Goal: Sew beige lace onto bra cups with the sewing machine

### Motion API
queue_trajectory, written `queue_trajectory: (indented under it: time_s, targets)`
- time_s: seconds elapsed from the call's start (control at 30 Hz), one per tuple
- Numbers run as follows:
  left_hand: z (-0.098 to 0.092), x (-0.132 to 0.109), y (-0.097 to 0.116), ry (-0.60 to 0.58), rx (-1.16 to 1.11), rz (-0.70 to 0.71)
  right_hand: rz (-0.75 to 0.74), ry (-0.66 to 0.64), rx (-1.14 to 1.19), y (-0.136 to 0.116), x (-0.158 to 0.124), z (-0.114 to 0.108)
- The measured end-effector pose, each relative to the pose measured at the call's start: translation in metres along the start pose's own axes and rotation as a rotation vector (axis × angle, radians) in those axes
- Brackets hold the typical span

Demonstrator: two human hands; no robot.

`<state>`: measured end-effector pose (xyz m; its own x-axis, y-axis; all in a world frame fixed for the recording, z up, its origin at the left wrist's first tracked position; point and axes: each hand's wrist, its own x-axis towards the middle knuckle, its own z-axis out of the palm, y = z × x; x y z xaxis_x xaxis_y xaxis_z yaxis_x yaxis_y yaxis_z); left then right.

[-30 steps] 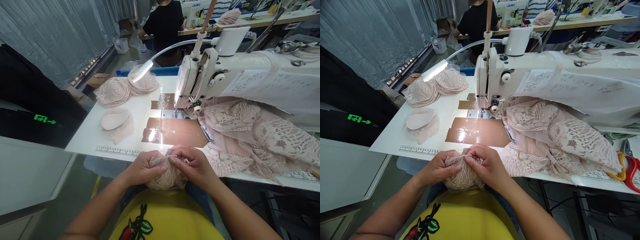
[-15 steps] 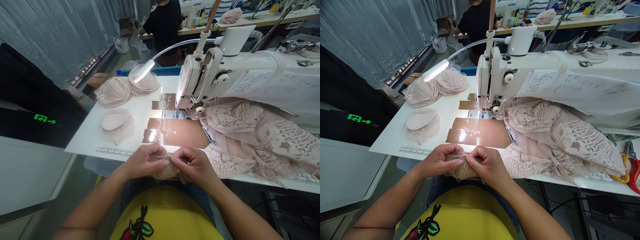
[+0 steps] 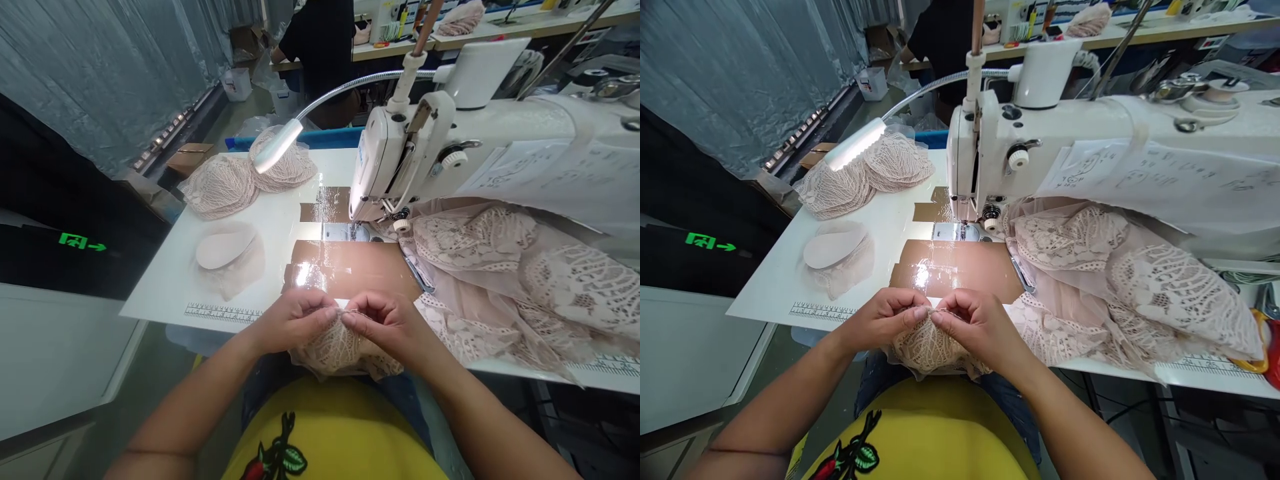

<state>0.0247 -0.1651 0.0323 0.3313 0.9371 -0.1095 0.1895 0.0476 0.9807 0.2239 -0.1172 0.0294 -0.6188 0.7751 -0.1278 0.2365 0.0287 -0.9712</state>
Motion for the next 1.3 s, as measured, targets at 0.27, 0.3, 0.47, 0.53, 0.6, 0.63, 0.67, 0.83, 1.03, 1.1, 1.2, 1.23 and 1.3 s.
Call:
queue_trajectory:
  time_s: [0.27,0.3,0.47,0.53,0.6,0.63,0.67,0.83,1.03,1.1,1.2,1.23,1.3]
  targets:
    - [-0.01,0.005,0.025,0.087,0.241,0.224,-0.024,0.073,-0.079,-0.011,0.004,-0.007]
    - [-0.009,0.007,0.026,0.062,0.244,0.218,-0.026,0.077,-0.09,-0.013,0.004,-0.007]
    - [-0.007,0.014,0.016,-0.052,0.028,0.072,-0.031,0.038,-0.047,-0.021,0.008,-0.01]
    - [-0.008,0.016,0.013,-0.065,-0.107,0.044,0.001,-0.002,0.003,-0.023,0.009,-0.012]
    - [-0.006,0.018,0.01,-0.064,-0.237,0.014,0.034,-0.032,0.068,-0.024,0.011,-0.014]
    - [-0.004,0.018,0.009,-0.051,-0.298,-0.009,0.046,-0.036,0.107,-0.024,0.012,-0.014]
    - [-0.001,0.019,0.008,-0.032,-0.364,-0.034,0.056,-0.038,0.15,-0.023,0.013,-0.013]
    - [0.013,0.026,-0.004,0.119,-0.733,-0.196,0.103,-0.068,0.353,-0.011,0.026,-0.01]
    - [-0.05,0.02,0.009,0.78,-0.62,-0.061,0.133,0.081,0.339,-0.006,0.022,-0.04]
    - [-0.078,0.017,0.021,1.021,-0.287,0.095,0.114,0.149,0.31,-0.006,0.016,-0.052]
    - [-0.092,0.029,0.031,1.134,0.391,0.26,0.098,0.183,0.232,-0.006,0.012,-0.061]
    - [-0.087,0.039,0.03,1.077,0.6,0.27,0.102,0.173,0.193,-0.007,0.013,-0.062]
    - [-0.065,0.064,0.021,0.836,0.927,0.24,0.108,0.142,0.067,-0.011,0.018,-0.06]
